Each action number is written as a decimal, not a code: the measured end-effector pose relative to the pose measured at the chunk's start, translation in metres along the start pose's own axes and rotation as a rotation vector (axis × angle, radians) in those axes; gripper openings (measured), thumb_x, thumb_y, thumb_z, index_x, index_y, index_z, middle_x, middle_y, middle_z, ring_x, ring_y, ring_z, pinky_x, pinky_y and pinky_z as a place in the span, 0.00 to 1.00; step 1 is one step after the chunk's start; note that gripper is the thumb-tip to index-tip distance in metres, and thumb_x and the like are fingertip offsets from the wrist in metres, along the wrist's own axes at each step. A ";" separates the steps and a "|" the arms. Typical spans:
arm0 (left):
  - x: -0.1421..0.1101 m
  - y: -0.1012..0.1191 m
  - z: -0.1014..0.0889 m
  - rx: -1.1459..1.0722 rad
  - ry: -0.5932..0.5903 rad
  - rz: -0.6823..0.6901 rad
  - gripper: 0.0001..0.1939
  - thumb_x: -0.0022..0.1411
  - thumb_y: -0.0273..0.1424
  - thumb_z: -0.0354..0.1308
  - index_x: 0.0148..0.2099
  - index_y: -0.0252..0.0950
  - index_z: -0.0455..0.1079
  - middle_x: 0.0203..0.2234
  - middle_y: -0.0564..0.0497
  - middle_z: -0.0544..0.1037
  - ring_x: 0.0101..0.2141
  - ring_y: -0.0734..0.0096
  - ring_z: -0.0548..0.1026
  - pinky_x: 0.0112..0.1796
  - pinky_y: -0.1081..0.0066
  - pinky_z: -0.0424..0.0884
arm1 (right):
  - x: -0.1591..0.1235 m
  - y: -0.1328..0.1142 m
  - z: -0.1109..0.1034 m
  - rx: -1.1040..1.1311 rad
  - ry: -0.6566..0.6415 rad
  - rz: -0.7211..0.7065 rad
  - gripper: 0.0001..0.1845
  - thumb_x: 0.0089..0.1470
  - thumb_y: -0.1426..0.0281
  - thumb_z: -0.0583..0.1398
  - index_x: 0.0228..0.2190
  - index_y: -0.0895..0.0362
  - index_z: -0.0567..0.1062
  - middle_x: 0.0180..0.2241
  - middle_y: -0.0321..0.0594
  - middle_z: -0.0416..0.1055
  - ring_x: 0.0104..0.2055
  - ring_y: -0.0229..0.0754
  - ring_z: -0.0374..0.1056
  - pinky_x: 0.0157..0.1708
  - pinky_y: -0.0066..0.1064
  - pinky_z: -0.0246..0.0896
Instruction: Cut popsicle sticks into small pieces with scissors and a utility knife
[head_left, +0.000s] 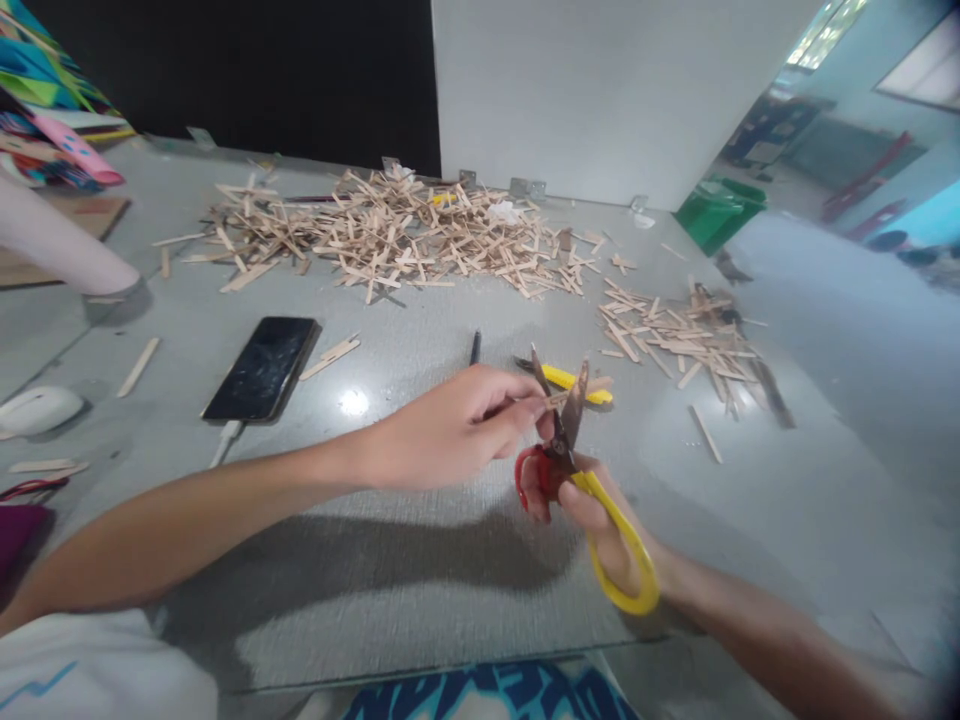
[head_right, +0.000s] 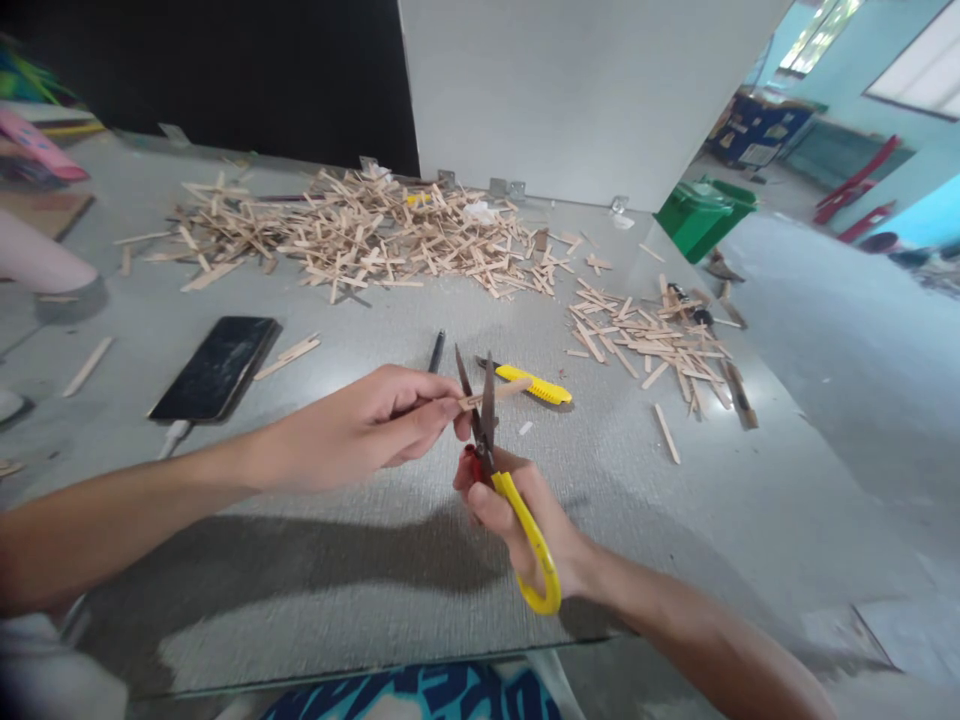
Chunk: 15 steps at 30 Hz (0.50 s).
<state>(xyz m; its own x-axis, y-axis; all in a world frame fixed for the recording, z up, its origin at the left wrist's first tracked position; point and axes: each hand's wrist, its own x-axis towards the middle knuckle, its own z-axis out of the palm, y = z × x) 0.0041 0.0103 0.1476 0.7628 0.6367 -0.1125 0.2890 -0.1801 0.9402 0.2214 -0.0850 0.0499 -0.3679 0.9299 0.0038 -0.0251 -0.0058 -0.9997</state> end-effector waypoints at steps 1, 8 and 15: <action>0.000 -0.001 -0.001 -0.012 0.011 0.009 0.18 0.83 0.38 0.50 0.45 0.33 0.75 0.21 0.60 0.61 0.21 0.76 0.56 0.24 0.74 0.55 | 0.001 -0.004 0.000 -0.009 -0.003 -0.009 0.30 0.70 0.39 0.60 0.37 0.54 0.73 0.32 0.39 0.67 0.34 0.43 0.63 0.32 0.33 0.61; 0.000 -0.001 -0.001 -0.002 -0.037 0.024 0.19 0.83 0.39 0.53 0.43 0.33 0.78 0.21 0.60 0.63 0.22 0.77 0.57 0.24 0.74 0.54 | 0.002 -0.017 -0.001 -0.092 -0.002 -0.005 0.32 0.68 0.35 0.59 0.37 0.52 0.71 0.33 0.40 0.66 0.35 0.45 0.60 0.31 0.34 0.56; 0.000 -0.001 0.003 0.009 -0.076 0.029 0.21 0.85 0.37 0.50 0.43 0.33 0.80 0.23 0.57 0.73 0.22 0.79 0.61 0.25 0.74 0.55 | -0.002 -0.006 -0.003 -0.034 0.009 -0.008 0.28 0.69 0.40 0.62 0.42 0.53 0.73 0.36 0.40 0.66 0.36 0.44 0.59 0.31 0.33 0.56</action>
<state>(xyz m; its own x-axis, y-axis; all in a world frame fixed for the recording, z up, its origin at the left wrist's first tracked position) 0.0056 0.0087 0.1456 0.8124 0.5727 -0.1099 0.2712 -0.2043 0.9406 0.2254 -0.0858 0.0557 -0.3596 0.9330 0.0117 0.0034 0.0138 -0.9999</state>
